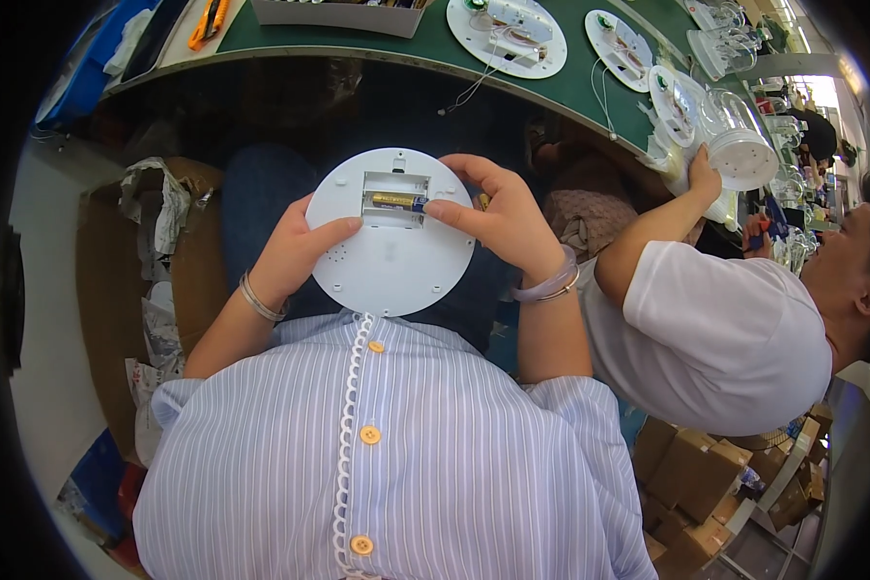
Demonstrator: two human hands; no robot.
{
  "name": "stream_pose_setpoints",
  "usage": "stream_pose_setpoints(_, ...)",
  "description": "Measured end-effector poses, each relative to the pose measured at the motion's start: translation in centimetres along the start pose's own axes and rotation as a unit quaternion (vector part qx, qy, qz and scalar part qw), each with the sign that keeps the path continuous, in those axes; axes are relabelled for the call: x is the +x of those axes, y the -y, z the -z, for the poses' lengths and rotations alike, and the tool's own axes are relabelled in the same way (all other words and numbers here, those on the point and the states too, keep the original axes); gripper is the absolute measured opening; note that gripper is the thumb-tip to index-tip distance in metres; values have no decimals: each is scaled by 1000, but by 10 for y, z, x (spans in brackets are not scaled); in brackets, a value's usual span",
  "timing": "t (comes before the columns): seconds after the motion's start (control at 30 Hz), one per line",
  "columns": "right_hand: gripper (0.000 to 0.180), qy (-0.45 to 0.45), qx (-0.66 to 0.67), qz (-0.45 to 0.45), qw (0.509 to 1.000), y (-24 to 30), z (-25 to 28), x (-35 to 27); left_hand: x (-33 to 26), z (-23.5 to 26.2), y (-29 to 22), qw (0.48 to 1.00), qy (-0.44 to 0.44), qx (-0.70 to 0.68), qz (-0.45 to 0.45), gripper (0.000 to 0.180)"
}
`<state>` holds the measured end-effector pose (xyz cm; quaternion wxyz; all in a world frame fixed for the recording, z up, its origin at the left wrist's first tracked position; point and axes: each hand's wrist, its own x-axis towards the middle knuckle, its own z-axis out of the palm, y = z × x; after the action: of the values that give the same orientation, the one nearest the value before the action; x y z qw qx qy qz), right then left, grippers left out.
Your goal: The recorder is inserting multiple batteries into the battery compartment of circular white plastic light fixture components at an assembly line.
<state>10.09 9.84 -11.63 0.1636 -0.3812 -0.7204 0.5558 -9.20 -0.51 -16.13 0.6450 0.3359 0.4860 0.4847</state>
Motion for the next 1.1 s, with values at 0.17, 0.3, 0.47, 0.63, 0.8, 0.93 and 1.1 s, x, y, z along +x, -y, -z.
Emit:
stream_pose_setpoints(0.17,39,19,-48,-42,998,3,-2,5,0,0,4,1000,-3,0,-1,36)
stream_pose_setpoints(0.3,32,48,-105,-63,991,1,-2,7,-1,2,5,999,28,41,-21,34)
stream_pose_setpoints(0.47,28,39,-157,-46,986,-5,-8,6,-2,3,2,997,51,55,-14,33)
stream_pose_setpoints(0.63,25,17,-195,-45,980,-7,-14,4,-1,4,4,996,46,72,-28,32)
stream_pose_setpoints(0.8,20,-275,-130,53,951,-3,-11,11,7,4,13,1000,-19,-17,15,32)
stream_pose_setpoints(0.93,11,-156,65,123,978,3,-22,17,9,-6,9,997,-18,-40,58,30)
stream_pose_setpoints(1.1,37,-82,-71,174,979,2,-52,21,7,-7,4,997,-4,-19,73,29)
